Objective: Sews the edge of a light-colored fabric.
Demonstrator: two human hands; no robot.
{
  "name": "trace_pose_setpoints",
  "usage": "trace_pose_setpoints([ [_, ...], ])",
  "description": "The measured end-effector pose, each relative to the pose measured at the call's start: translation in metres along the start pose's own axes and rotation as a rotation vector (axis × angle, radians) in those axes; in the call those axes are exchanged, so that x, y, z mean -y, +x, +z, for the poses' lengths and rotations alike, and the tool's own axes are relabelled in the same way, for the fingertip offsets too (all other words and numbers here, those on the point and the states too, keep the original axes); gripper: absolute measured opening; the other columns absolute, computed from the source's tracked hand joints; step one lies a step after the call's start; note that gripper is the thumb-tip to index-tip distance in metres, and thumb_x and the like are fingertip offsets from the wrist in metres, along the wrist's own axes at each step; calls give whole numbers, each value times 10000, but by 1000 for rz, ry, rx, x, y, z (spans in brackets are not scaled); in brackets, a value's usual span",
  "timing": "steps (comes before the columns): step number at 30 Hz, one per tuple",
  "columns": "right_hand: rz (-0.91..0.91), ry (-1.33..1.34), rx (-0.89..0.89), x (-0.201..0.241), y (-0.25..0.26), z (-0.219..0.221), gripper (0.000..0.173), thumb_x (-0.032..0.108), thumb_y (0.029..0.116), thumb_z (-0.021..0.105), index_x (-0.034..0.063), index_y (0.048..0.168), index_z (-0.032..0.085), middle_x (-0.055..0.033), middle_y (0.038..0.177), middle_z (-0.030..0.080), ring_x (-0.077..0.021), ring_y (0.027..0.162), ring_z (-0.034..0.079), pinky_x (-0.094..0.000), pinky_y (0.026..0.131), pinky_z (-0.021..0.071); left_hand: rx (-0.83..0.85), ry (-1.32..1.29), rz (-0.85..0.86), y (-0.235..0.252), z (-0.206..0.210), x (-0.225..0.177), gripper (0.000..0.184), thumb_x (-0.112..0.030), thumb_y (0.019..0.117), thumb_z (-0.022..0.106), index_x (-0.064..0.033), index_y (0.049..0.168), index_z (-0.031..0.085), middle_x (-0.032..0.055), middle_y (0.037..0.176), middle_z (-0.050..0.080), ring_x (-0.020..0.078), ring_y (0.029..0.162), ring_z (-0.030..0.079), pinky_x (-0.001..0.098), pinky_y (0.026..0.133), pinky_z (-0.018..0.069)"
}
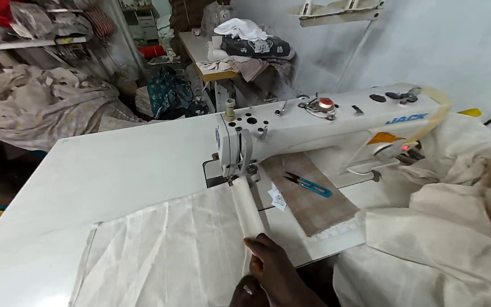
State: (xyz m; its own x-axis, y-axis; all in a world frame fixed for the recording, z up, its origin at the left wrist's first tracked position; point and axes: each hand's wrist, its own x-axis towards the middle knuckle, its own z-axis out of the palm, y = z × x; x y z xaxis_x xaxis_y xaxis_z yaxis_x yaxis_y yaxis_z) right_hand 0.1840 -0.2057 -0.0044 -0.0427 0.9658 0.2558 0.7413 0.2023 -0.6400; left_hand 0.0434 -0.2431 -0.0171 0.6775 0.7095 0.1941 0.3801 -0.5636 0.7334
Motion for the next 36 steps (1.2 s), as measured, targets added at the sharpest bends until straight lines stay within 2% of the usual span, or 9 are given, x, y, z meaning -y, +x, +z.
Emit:
trace_pose_setpoints([
  [4,44,126,215,-7,15,-16,290,-57,836,614,-101,1100,725,-238,905,679,-323,772,665,-398,729,557,-116,-2,103,1,12,28,572,-350,1042,434,124,867,702,264,933,726,399,996,701,475,1108,416],
  [9,188,-93,-122,-38,33,-39,208,116,950,634,-61,1007,726,-223,957,696,-336,832,702,-454,743,591,-89,-309,22,13,-21,35,630,-364,1105,337,107,947,725,230,1011,730,265,1009,704,407,976,536],
  [12,384,-218,25,-51,36,-52,300,188,984,637,-92,1075,694,-274,1088,670,-408,992,685,-512,865,562,-10,-392,20,14,-31,40,651,-373,1112,315,126,978,711,238,1036,717,230,1010,690,372,971,529],
  [21,72,-393,-323,-72,16,-26,70,12,824,668,-46,788,687,-186,797,642,-279,621,679,-367,528,579,-100,-440,-62,19,-36,36,429,-201,1078,450,118,937,701,159,937,704,108,939,661,264,910,529],
  [24,279,96,-10,-49,15,-61,143,32,905,610,-76,901,703,-164,864,643,-230,738,618,-362,678,522,-244,-292,-103,33,-45,19,222,-75,919,672,101,1053,693,207,1063,707,239,1059,659,374,971,516],
  [26,353,516,210,-25,9,-87,103,78,897,612,6,891,685,1,800,592,-30,677,520,-206,619,436,-146,-258,-62,44,-60,2,483,-105,904,719,141,1297,582,275,1293,638,342,1240,604,464,1062,479],
  [29,368,832,413,2,-1,-102,75,83,907,603,124,859,643,137,660,530,75,512,433,-119,464,339,-102,-309,-33,47,-68,-21,497,-88,920,709,139,1339,566,189,1038,736,206,927,714,353,881,571],
  [33,-65,532,-6,3,-13,-86,189,71,965,624,6,1130,692,-54,1061,674,8,710,572,-119,607,476,-208,-825,-414,45,-73,-38,433,48,919,644,72,1338,535,-32,819,711,38,698,673,230,694,582],
  [36,-402,328,-27,14,-23,-74,135,62,996,627,-8,1061,723,-199,1159,678,-149,924,677,-190,847,545,-294,-1088,-537,42,-73,-36,260,101,923,582,6,1153,659,-47,824,740,28,716,691,214,695,585],
])
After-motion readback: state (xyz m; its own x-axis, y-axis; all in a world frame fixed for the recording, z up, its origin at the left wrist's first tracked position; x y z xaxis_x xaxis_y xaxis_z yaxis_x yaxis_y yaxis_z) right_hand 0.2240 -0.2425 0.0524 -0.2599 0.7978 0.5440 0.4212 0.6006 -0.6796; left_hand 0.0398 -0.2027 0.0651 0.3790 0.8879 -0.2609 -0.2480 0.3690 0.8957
